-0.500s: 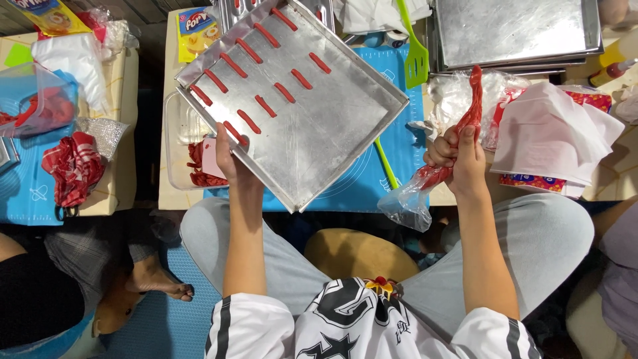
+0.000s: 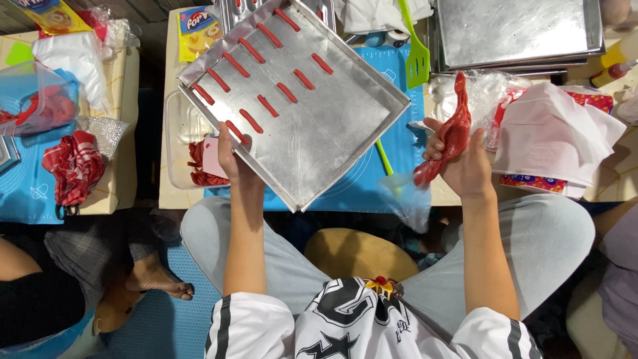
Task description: Arranging small red dough strips on a baking tray using a spatula and hands, and preparing a plastic bag with dough.
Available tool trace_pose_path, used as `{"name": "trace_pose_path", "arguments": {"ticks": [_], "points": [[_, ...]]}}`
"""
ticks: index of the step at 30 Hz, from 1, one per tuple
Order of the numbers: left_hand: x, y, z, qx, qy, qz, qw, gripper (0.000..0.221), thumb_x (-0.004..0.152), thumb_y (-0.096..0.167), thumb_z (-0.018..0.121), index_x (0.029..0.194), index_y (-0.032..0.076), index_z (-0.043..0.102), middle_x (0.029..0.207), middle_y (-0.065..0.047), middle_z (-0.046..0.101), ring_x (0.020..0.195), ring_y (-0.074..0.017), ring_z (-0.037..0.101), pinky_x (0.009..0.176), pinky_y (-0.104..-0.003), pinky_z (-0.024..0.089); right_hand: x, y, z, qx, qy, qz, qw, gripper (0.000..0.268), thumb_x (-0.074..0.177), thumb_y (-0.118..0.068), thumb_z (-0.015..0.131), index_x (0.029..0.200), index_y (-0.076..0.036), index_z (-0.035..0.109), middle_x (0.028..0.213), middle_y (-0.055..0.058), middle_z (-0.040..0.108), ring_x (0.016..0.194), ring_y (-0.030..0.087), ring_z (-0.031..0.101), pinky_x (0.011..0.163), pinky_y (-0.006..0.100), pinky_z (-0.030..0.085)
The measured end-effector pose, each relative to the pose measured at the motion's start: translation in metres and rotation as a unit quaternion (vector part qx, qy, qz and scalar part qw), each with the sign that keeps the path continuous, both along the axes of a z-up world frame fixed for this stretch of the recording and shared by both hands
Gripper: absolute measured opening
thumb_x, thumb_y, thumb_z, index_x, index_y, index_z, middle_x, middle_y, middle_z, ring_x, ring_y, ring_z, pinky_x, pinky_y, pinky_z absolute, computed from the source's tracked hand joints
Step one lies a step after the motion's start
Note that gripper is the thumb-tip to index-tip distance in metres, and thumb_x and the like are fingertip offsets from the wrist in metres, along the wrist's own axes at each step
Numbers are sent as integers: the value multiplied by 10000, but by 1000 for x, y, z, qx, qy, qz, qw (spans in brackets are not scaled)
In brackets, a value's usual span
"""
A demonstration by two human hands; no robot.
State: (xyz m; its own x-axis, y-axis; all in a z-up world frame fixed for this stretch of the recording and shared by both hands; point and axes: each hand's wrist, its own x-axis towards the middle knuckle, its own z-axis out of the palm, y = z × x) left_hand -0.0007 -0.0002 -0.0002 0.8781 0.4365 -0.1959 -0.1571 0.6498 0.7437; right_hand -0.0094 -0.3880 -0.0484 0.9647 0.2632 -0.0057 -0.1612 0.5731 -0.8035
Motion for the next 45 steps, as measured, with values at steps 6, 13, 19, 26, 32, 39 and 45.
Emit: {"name": "trace_pose_path", "arguments": {"ticks": [6, 13, 19, 26, 32, 39, 45], "points": [[4, 12, -21, -16, -12, -13, 1000, 544, 965, 519, 689, 1342, 171, 507, 1343, -125, 493, 1277, -233, 432, 1175, -360, 297, 0, -5, -13, -1, -31, -12, 999, 732, 1036, -601, 364, 1448, -8, 487, 904, -17, 412, 833, 70, 476, 1013, 341, 487], [-4, -2, 10, -6, -6, 5, 1000, 677, 909, 545, 758, 1361, 136, 465, 1408, -159, 384, 1314, -235, 334, 1203, -342, 193, 2, -10, -33, -27, -80, -83, 993, 370, 1114, -420, 396, 1099, -76, 534, 876, 2, 399, 812, 120, 479, 1014, 368, 513], [1, 15, -14, 7, -14, -18, 1000, 840, 932, 584, 759, 1481, 112, 332, 1451, -192, 299, 1337, -249, 334, 1220, -367, 190, -5, -47, -6, 14, 26, -139, 990, 361, 1058, -555, 513, 1065, -207, 608, 736, -130, 370, 610, 18, 386, 752, 250, 528], [4, 11, -31, 80, 40, -115, 989, 644, 866, 531, 580, 1289, 49, 517, 1198, -161, 566, 1016, -256, 588, 867, -367, 460, -26, -68, 47, 99, -67, -197, 973, 273, 1014, -476, 662, 1068, -208, 644, 728, -161, 447, 569, -70, 310, 536, 72, 303], [14, 1, -73, 92, 71, -212, 970, 788, 846, 614, 548, 1378, 42, 437, 1302, -224, 483, 1202, -354, 481, 1023, -499, 373, -25, -65, 47, 93, -66, -181, 977, 290, 1002, -500, 664, 1056, -216, 640, 722, -153, 446, 568, -61, 311, 536, 75, 292], [1, -21, -34, 138, 65, -328, 932, 1013, 812, 653, 550, 1569, 64, 223, 1631, -268, 234, 1458, -471, 297, 1130, -577, 334, -28, -56, 50, 36, -42, -227, 972, 374, 911, -607, 658, 889, -241, 586, 631, -147, 349, 516, -37, 253, 497, 111, 231], [14, -12, -26, 86, 95, -238, 963, 966, 762, 618, 631, 1551, 144, 335, 1663, -187, 237, 1490, -411, 277, 1143, -501, 335, -30, -51, 47, 11, -78, -233, 969, 353, 994, -573, 585, 919, -228, 562, 650, -123, 327, 538, -23, 262, 514, 134, 252]]}}
